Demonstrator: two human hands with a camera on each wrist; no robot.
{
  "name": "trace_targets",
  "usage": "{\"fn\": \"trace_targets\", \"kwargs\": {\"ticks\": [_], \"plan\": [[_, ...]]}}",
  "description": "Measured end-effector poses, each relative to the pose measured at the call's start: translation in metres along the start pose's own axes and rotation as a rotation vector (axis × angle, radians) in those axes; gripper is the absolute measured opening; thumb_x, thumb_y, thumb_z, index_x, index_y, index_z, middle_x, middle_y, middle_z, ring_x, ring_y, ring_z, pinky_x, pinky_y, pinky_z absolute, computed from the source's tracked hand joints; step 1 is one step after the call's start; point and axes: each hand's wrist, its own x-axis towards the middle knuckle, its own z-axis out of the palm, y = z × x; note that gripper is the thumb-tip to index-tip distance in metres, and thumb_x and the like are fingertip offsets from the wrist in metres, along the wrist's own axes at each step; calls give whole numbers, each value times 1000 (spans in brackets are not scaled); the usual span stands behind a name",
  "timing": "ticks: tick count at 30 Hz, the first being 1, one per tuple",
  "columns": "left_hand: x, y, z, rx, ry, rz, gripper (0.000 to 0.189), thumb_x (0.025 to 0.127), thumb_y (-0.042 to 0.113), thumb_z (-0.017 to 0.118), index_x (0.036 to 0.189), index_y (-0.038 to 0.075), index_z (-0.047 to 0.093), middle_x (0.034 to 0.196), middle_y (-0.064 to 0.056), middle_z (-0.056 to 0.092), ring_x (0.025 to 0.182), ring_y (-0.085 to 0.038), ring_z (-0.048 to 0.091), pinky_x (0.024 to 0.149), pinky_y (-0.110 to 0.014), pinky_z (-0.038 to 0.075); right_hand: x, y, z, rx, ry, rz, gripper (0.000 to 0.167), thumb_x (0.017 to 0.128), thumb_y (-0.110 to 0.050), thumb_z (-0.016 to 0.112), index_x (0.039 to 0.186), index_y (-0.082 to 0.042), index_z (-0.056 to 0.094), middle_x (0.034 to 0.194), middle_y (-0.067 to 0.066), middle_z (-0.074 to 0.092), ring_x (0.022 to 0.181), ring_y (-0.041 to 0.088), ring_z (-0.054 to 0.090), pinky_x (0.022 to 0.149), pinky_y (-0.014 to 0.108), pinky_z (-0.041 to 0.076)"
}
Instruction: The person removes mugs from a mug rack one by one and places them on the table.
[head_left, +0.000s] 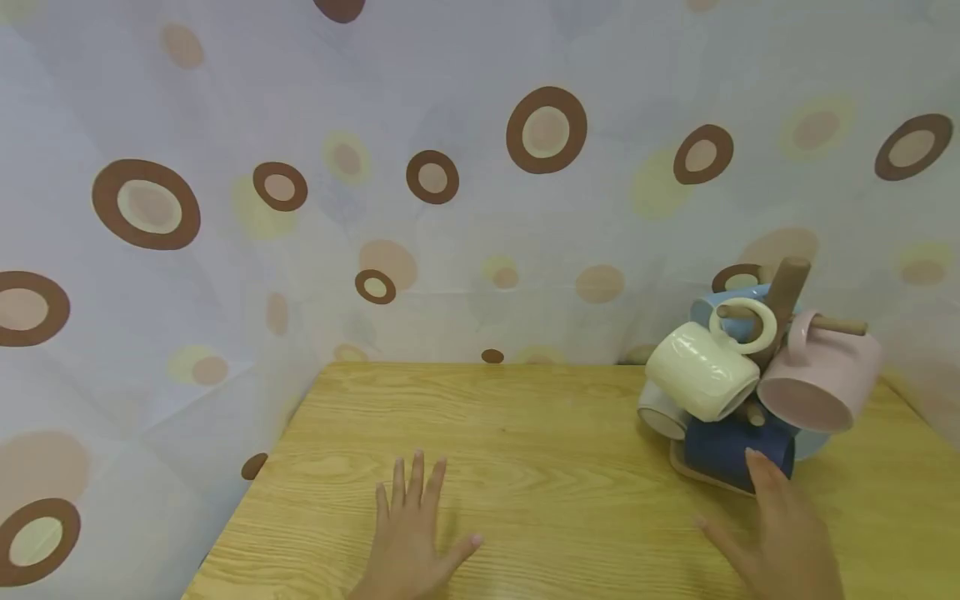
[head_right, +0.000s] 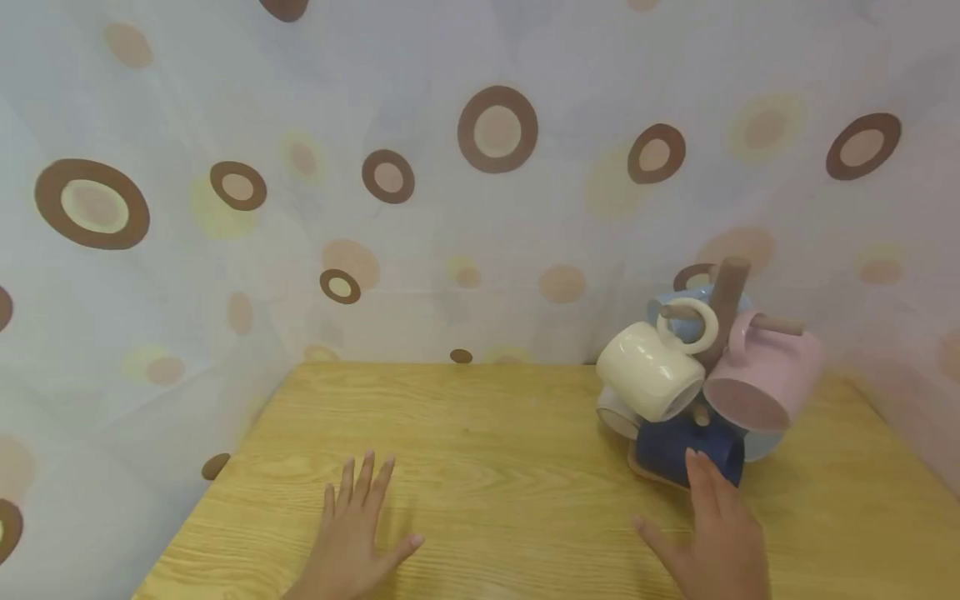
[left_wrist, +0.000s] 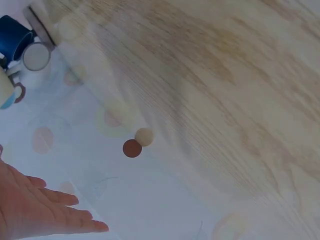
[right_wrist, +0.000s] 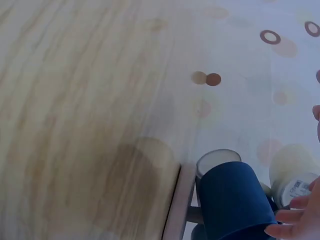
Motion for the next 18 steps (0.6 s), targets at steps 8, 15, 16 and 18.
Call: {"fn": "trace_targets", "kwargs": {"ticks": [8, 15, 16, 18], "plan": [[12, 5, -5, -126, 45, 16, 79, 84, 54, 58, 138, 1, 36, 139, -23, 43, 125, -48, 40, 92, -67, 37, 1, 3, -14, 183, 49, 170, 73, 85, -28, 67, 140, 6, 31, 123, 36, 50, 111, 24, 52, 84, 19, 42], [23, 17, -6, -217, 53, 44, 69, 86, 47, 59, 133, 0, 43, 132, -18, 51, 120, -39, 48, 90, -61, 44, 4, 1, -20, 282, 313, 170, 51, 82, -13, 69, 127, 3, 52, 101, -43, 45, 88, -32, 35, 66, -6, 34], [24, 19, -6, -233, 51, 38, 67, 86, 47, 58, 132, 0, 44, 132, -18, 52, 119, -39, 49, 90, -60, 44, 5, 1, -22, 295, 335, 172, 48, 82, -11, 69, 125, 3, 53, 96, -48, 37, 87, -31, 37, 66, -6, 35], [27, 22, -6, -261, 43, 29, 64, 87, 45, 58, 131, 1, 46, 130, -18, 53, 119, -39, 49, 90, -59, 44, 7, -1, -26, 317, 361, 173, 45, 81, -7, 68, 123, 4, 55, 94, -47, 40, 84, -29, 40, 66, -5, 36]]}}
